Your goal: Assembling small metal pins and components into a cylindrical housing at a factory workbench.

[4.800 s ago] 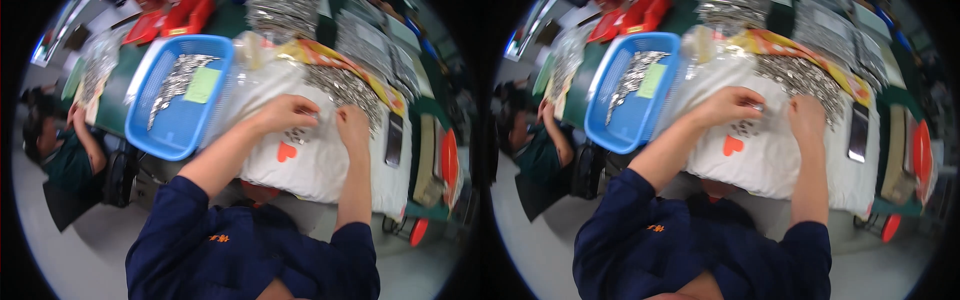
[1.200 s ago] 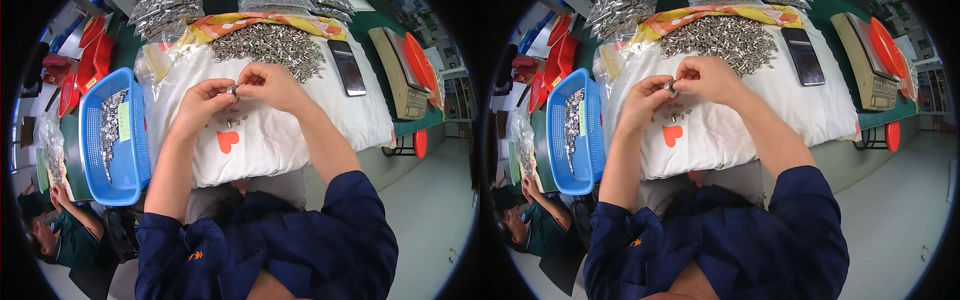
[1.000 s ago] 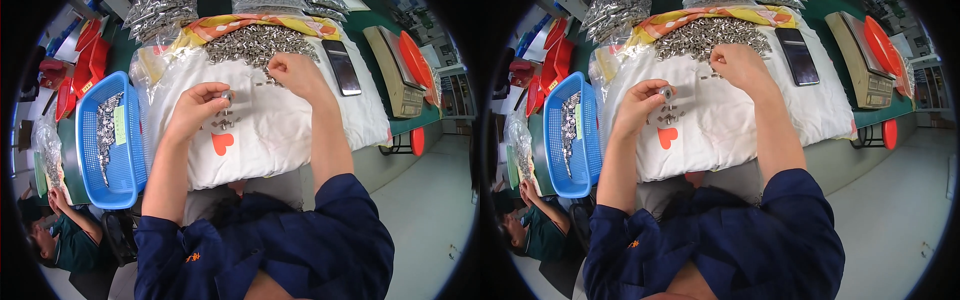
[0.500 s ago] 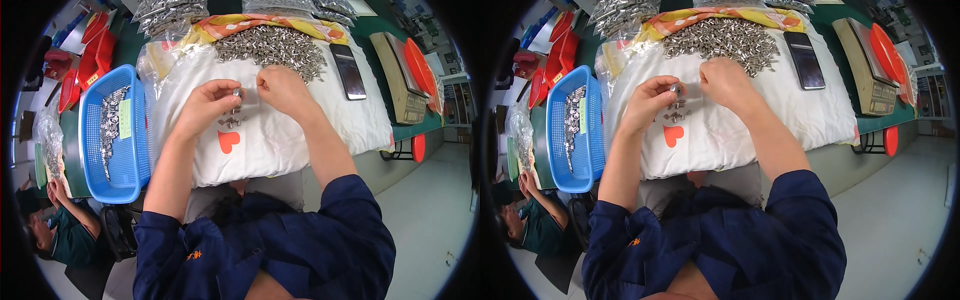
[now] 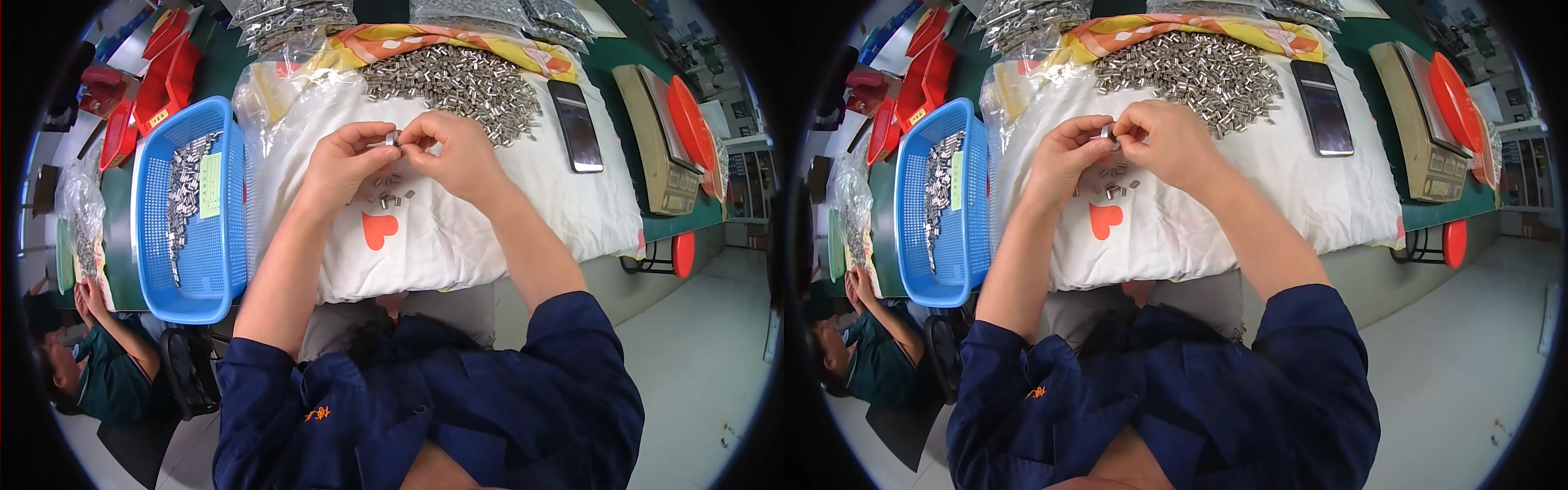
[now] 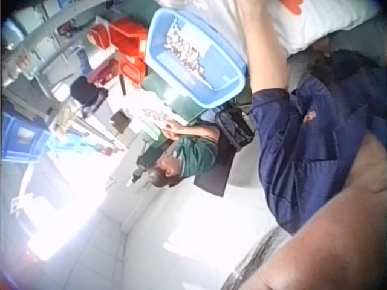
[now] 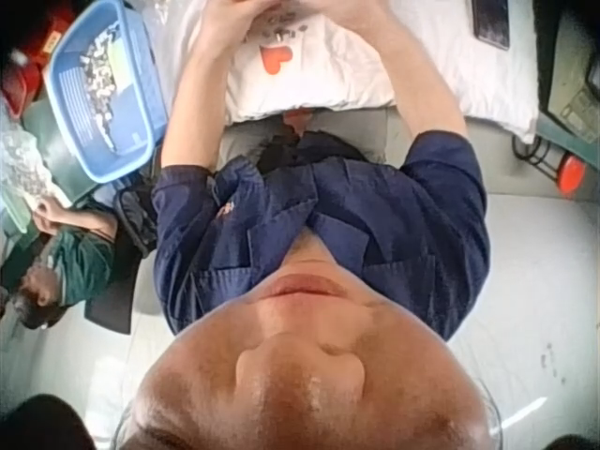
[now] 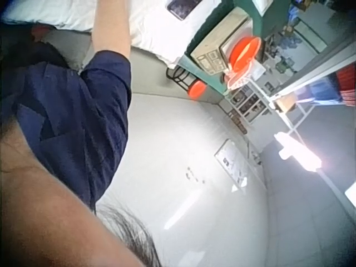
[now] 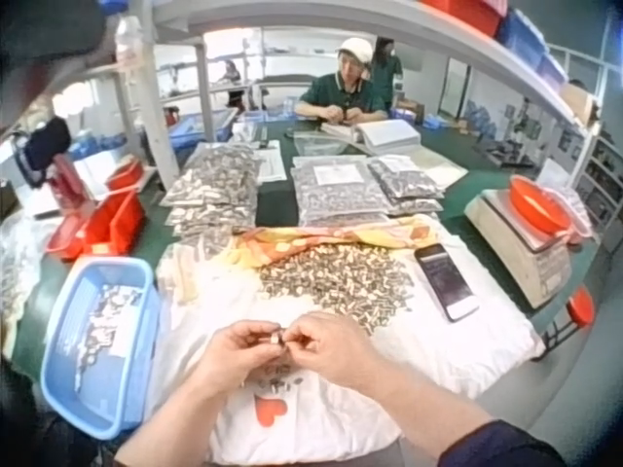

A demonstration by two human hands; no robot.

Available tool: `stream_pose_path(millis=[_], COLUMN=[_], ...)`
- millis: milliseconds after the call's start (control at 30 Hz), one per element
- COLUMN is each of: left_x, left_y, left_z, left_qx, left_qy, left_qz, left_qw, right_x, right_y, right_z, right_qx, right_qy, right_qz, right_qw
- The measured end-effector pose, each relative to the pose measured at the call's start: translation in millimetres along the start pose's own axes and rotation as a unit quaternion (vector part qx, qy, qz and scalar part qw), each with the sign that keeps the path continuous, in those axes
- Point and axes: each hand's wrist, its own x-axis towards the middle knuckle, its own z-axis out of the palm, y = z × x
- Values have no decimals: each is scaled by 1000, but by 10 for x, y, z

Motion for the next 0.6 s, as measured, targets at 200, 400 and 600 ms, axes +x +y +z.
stream_pose_path(millis=[200, 400, 600], left_x=[-13, -23, -18], left_y=[18, 21, 64], left_z=[11, -20, -54], left_qx=[48, 14, 46], left_qy=[17, -19, -54], left_qz=[16, -11, -13], left_qw=[999, 1000, 997], right_x=[19, 25, 45], right_y=[63, 71, 293], right_z=[-46, -131, -511], right_qx=[39, 45, -230], right_qy=[-7, -17, 1], right_qz=[16, 46, 63], right_qw=[999, 998, 971])
